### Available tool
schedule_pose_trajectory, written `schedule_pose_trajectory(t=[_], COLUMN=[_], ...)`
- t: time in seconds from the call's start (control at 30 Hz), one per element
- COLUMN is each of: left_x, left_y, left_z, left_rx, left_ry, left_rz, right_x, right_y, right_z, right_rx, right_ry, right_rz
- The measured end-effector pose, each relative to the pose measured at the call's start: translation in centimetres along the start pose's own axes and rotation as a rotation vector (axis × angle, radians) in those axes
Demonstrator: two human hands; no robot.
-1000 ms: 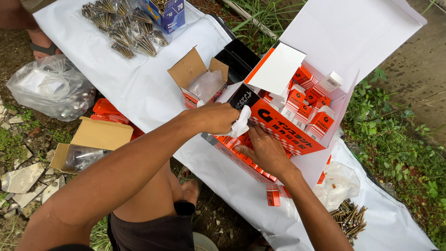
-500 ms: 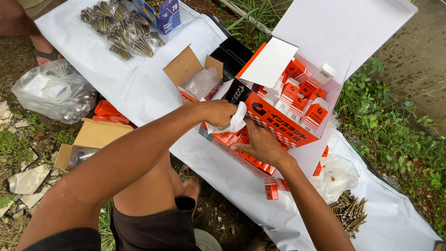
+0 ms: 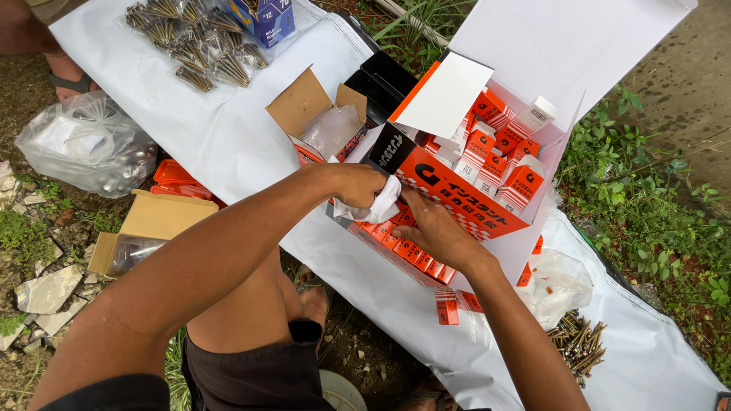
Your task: The person uses a cloth to wipe down small orange boxes and then places them inside a larger white box.
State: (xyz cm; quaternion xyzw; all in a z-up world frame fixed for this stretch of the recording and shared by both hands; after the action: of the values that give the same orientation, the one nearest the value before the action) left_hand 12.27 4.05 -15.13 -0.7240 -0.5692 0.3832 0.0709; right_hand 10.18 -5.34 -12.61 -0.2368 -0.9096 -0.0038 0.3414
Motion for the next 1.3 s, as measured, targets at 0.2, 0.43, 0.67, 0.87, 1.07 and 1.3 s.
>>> schedule_pose_trajectory(t=[0.2,0.43,0.67,0.87,1.07,1.3], left_x=[1.0,-0.2,-0.2,0.2,0.0,0.9], left_y=[0.8,0.0,0.3,2.2,2.4,2.6], left_z=[0.7,0.6,1.3,2.2,2.3,2.3], left_rx=[0.017,0.005,0.039,0.023,0.022,0.016], left_ry=[0.054,0.05,0.077,0.122,0.129,0.079], left_rz=[-0.022,-0.039,-0.128,-0.134,-0.136,-0.116], right_x=[3.1,1.4,1.2,0.8,0.4,1.2], right_y=[-0.3,-0.6,-0.1,-0.2,-0.6,-0.7], right_z=[-2.0,-0.8,-0.6,-0.4,-0.7,-0.7], right_rx=[-0.048,-0.115,-0.126,-0.199,-0.23,-0.151], right_ry=[-0.052,-0.037,-0.133,-0.27,-0.325,-0.251], right_rz=[-0.034,-0.07,-0.038,-0.056,-0.042,-0.061])
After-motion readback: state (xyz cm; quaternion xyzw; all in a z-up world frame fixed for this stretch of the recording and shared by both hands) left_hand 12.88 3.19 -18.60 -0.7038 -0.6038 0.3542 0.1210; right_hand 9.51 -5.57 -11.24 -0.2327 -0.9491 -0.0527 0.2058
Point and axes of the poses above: each hand's wrist, its own y-axis towards the middle knuckle, its own z-axis out of the palm, x = y × z, the point moved 10 cm from there along y, towards the middle knuckle, and after that the axes turned 14 degrees about -z, right-handed, at the moved point
